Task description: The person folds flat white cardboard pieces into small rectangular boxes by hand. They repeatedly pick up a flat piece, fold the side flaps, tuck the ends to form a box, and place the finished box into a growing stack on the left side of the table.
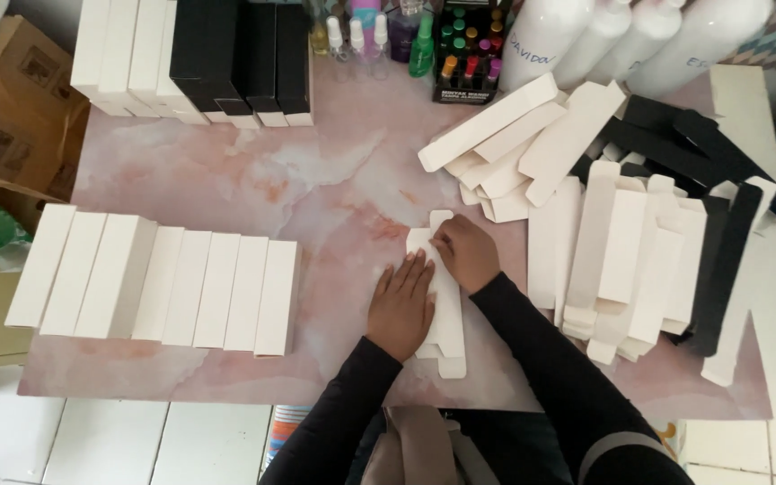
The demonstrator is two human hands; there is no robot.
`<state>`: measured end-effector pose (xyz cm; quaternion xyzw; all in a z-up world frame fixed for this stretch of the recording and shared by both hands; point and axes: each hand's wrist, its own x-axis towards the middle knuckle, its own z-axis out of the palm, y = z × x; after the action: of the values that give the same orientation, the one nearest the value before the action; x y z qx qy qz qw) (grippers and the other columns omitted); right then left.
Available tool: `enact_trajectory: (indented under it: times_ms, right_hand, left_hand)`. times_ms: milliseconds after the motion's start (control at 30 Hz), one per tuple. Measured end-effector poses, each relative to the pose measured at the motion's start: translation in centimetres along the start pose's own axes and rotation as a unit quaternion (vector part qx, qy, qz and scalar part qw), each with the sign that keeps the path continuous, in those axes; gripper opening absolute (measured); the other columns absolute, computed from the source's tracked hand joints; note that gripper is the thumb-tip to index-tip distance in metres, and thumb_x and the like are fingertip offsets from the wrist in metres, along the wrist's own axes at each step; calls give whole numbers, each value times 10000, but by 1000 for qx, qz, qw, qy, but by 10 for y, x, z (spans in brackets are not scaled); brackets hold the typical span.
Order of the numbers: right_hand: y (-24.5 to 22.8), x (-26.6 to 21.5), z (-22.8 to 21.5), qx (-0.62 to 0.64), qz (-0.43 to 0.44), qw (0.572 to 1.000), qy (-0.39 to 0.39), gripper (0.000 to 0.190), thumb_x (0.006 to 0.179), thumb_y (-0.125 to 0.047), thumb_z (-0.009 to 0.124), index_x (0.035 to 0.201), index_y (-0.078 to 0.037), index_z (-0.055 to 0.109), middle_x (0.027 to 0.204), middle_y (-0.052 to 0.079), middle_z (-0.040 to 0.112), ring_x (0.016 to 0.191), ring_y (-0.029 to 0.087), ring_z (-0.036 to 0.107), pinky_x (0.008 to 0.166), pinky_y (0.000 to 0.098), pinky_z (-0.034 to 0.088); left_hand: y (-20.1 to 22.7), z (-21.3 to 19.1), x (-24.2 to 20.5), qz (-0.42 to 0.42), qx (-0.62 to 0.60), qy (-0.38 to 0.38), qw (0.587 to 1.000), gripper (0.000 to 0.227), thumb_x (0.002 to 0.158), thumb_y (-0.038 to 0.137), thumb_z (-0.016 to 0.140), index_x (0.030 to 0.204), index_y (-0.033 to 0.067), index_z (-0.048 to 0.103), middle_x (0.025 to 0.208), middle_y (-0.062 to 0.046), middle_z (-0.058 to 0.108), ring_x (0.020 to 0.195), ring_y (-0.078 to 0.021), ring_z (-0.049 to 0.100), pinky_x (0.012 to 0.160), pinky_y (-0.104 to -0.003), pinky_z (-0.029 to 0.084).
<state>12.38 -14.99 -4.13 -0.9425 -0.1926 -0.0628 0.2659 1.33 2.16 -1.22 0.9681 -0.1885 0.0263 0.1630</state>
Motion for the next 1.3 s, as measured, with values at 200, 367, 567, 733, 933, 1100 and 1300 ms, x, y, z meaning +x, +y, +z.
enact_trajectory:
  times_ms: [200,367,567,733,933,1100,1300]
  right_hand:
    - [-3,-14,2,-9,7,999,-48,147,965,-266,641,878,-147,630,821,50,591,749,326,674,659,407,531]
    - [-30,-63,-5,-2,7,997,-83,186,992,-252,591,865,-121,622,824,80,593,744,362,669,643,439,528]
    - [-61,-128,-18,-7,-65,991,-118,196,995,-220,554,859,-87,602,850,106,587,682,351,619,604,479,481]
    - [-76,-151,-25,-20,-108,992,-56,180,981,-138,613,814,-84,575,846,70,554,594,265,547,523,403,442]
    - [-50,-123,-41,147,41,975,-161,96,951,-214,653,941,-120,672,889,75,679,830,333,712,698,438,565]
    - [17,-50,-37,37,60,996,-53,191,976,-296,627,970,-109,663,895,146,638,851,392,670,741,490,535]
    - [41,-8,-19,17,89,995,-45,125,967,-275,692,949,-152,676,901,61,645,848,314,692,742,427,554]
  left_hand:
    - [-6,0,-1,11,44,-5,999,516,1106,243,373,1594,89,310,1639,-106,343,1519,-225,274,1232,-448,181]
    - [-7,-4,0,13,19,-24,999,534,1095,235,375,1596,60,303,1647,-130,327,1527,-246,258,1228,-460,172]
    - [-8,0,-1,19,1,34,999,576,1020,198,450,1567,44,356,1643,-129,346,1525,-240,295,1227,-446,211]
    - [-5,-5,-2,28,-3,81,996,596,953,158,511,1537,73,420,1637,-89,376,1513,-211,341,1221,-433,247]
    - [-5,-7,-3,20,-53,17,998,613,1097,484,370,1588,119,336,1636,-156,342,1525,-275,279,1216,-523,181]
    - [-3,-15,-2,18,-58,8,998,586,1093,480,389,1574,146,380,1630,-156,353,1522,-277,286,1212,-526,185]
    - [-4,-19,0,16,-66,-27,997,598,1095,486,368,1581,137,358,1637,-168,328,1527,-289,271,1218,-536,163]
